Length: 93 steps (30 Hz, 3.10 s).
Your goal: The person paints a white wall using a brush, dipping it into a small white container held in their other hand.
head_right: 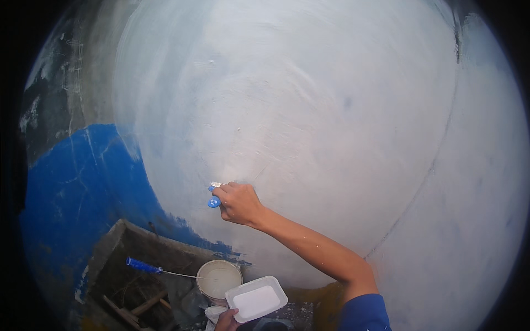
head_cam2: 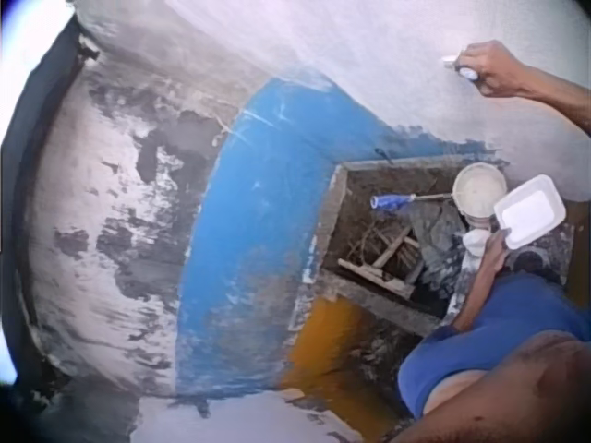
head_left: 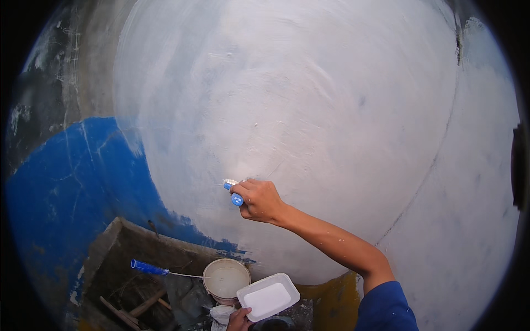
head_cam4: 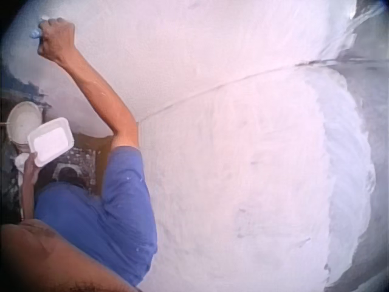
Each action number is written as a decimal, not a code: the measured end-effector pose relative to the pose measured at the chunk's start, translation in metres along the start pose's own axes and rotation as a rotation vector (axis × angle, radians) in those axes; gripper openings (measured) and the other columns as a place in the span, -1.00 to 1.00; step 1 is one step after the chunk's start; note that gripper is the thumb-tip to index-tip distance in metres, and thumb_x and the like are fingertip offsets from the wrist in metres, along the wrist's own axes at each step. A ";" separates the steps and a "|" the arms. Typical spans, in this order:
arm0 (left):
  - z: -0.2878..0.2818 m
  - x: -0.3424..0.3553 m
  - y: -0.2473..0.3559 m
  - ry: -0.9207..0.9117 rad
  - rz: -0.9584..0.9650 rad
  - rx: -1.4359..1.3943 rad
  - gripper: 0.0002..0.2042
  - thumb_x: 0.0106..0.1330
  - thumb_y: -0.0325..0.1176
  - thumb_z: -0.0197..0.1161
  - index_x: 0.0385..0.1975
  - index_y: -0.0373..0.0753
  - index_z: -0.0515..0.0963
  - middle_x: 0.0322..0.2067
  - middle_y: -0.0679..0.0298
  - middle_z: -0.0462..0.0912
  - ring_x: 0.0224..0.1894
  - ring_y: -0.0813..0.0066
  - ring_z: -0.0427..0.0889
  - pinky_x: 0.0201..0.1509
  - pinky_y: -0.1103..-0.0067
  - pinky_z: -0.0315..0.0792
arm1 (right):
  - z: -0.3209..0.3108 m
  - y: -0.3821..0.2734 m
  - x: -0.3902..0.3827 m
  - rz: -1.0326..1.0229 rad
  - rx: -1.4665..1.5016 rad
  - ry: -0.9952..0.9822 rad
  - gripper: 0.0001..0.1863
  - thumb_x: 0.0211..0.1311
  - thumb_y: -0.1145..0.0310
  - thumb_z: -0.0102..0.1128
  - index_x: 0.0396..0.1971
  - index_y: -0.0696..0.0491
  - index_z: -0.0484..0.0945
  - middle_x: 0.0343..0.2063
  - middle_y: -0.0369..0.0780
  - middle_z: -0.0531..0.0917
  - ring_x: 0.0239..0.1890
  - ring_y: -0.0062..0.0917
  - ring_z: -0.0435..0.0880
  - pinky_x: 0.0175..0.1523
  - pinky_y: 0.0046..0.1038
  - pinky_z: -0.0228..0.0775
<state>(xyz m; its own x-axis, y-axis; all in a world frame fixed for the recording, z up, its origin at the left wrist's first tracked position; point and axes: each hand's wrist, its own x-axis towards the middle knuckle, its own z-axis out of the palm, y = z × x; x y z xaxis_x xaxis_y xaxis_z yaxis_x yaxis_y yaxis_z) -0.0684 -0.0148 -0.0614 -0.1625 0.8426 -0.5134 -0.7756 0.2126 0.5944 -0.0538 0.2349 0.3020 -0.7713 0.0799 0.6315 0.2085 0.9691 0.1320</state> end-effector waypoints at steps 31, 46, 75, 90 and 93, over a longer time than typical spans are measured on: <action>0.044 -0.030 -0.006 -0.090 -0.026 0.080 -0.65 0.25 -0.41 0.20 0.01 -0.41 0.45 -0.16 0.16 0.62 -0.17 0.41 0.65 -0.06 0.46 0.59 | -0.015 -0.118 -0.294 0.903 0.508 -0.109 -0.85 0.00 0.36 0.32 -0.41 0.08 0.67 -0.44 -0.14 0.70 -0.43 -0.19 0.67 -0.27 -0.33 0.52; 0.049 -0.030 0.002 -0.075 -0.030 0.073 -0.64 0.25 -0.39 0.18 0.02 -0.41 0.44 -0.12 0.14 0.61 -0.12 0.38 0.64 -0.06 0.45 0.59 | -0.023 -0.095 -0.318 1.689 1.421 0.534 -0.79 0.19 0.44 0.26 -0.27 0.28 0.55 -0.42 -0.12 0.67 -0.42 -0.44 0.70 -0.28 -0.46 0.61; 0.034 -0.023 0.015 -0.055 -0.036 0.041 -0.62 0.24 -0.44 0.19 0.04 -0.44 0.42 -0.10 0.13 0.60 -0.10 0.37 0.63 -0.04 0.47 0.58 | 0.012 -0.165 -0.318 0.973 0.339 0.389 -0.85 0.02 0.54 0.38 -0.39 0.22 0.63 -0.41 -0.07 0.72 -0.40 -0.41 0.75 -0.27 -0.52 0.56; 0.015 -0.008 0.032 -0.103 -0.037 -0.011 -0.58 0.26 -0.40 0.17 0.08 -0.47 0.34 -0.06 0.07 0.57 -0.05 0.26 0.63 0.01 0.37 0.59 | 0.015 -0.117 -0.312 1.885 1.778 1.051 -0.82 0.24 0.33 0.22 -0.26 0.10 0.53 -0.35 -0.18 0.66 -0.26 -0.37 0.69 -0.10 -0.34 0.60; 0.014 0.000 0.036 -0.111 -0.046 0.016 -0.50 0.25 -0.40 0.12 0.15 -0.51 0.23 0.02 0.00 0.50 0.03 0.14 0.57 0.09 0.24 0.52 | -0.003 -0.086 -0.277 1.633 1.754 1.044 -0.79 0.24 0.34 0.22 -0.20 0.11 0.52 -0.31 -0.16 0.66 -0.24 -0.37 0.69 -0.08 -0.33 0.60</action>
<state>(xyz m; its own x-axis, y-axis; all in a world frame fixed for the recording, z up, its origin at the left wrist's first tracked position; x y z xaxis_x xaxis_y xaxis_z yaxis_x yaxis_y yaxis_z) -0.0879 -0.0002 -0.0307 -0.0581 0.8812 -0.4692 -0.7706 0.2592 0.5823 0.1433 0.1288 0.1179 -0.1602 0.9225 -0.3512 -0.7435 -0.3468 -0.5718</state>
